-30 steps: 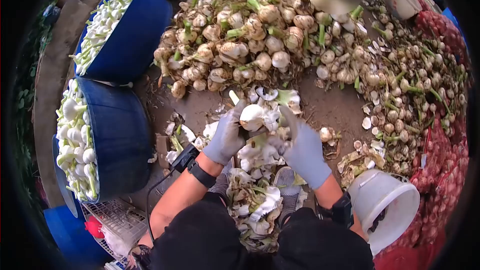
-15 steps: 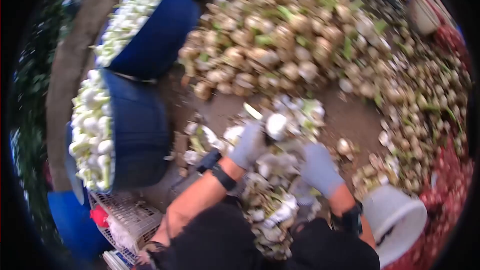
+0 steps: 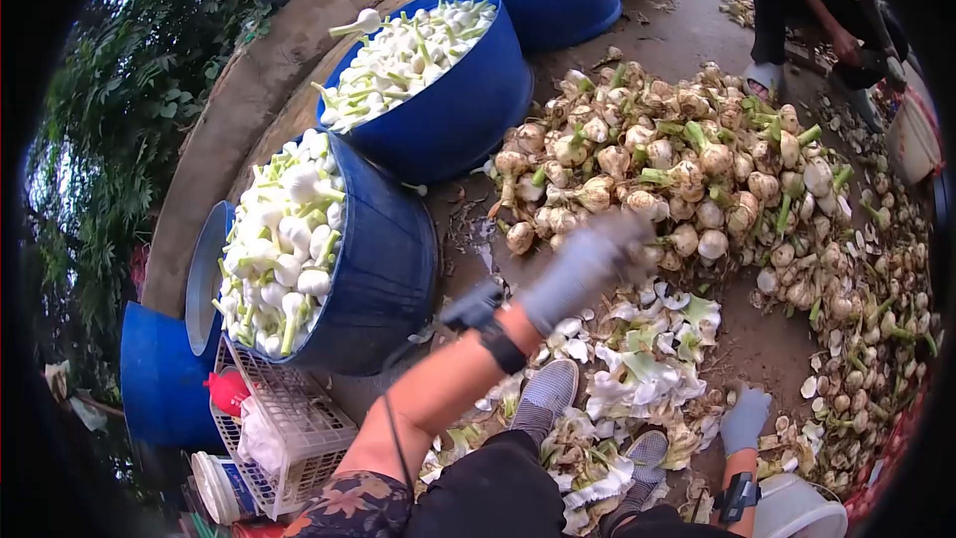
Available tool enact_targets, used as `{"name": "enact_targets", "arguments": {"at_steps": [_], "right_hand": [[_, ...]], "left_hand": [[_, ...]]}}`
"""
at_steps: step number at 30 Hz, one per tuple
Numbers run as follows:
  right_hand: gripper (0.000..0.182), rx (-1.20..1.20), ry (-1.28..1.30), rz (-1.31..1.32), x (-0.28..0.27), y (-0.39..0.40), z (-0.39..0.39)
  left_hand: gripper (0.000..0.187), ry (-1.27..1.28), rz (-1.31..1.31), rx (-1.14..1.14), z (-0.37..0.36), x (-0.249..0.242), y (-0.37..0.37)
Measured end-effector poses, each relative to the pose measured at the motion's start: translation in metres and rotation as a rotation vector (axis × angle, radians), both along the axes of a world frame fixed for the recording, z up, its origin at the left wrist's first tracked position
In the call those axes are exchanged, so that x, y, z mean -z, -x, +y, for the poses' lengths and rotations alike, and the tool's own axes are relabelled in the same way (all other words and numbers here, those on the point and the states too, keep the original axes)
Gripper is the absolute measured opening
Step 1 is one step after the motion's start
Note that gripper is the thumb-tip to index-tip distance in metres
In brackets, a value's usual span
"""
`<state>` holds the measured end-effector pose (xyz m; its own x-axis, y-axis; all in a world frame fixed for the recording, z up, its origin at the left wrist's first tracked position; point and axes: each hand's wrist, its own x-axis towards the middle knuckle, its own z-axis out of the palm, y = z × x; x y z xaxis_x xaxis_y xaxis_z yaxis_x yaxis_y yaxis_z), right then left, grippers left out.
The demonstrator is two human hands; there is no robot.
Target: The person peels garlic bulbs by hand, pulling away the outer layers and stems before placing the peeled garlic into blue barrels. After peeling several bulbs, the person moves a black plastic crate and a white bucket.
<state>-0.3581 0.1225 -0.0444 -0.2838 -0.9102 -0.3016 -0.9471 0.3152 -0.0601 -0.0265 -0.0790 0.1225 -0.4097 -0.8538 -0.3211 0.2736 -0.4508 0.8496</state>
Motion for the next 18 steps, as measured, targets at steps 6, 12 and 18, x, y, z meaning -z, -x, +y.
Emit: {"name": "enact_targets", "arguments": {"at_steps": [6,12,18], "right_hand": [[0.048,-0.151,0.504,-0.617,-0.087,-0.055,-0.033],[0.055,0.135,0.617,-1.2,-0.118,-0.098,-0.04],[0.027,0.351,-0.075,-1.535,-0.114,-0.082,-0.045]], "left_hand": [[0.052,0.163,-0.368,0.423,0.099,0.101,0.071],[0.056,-0.131,-0.151,0.178,0.087,0.07,0.059],[0.059,0.666,-0.418,0.41,0.091,0.067,0.062]]}}
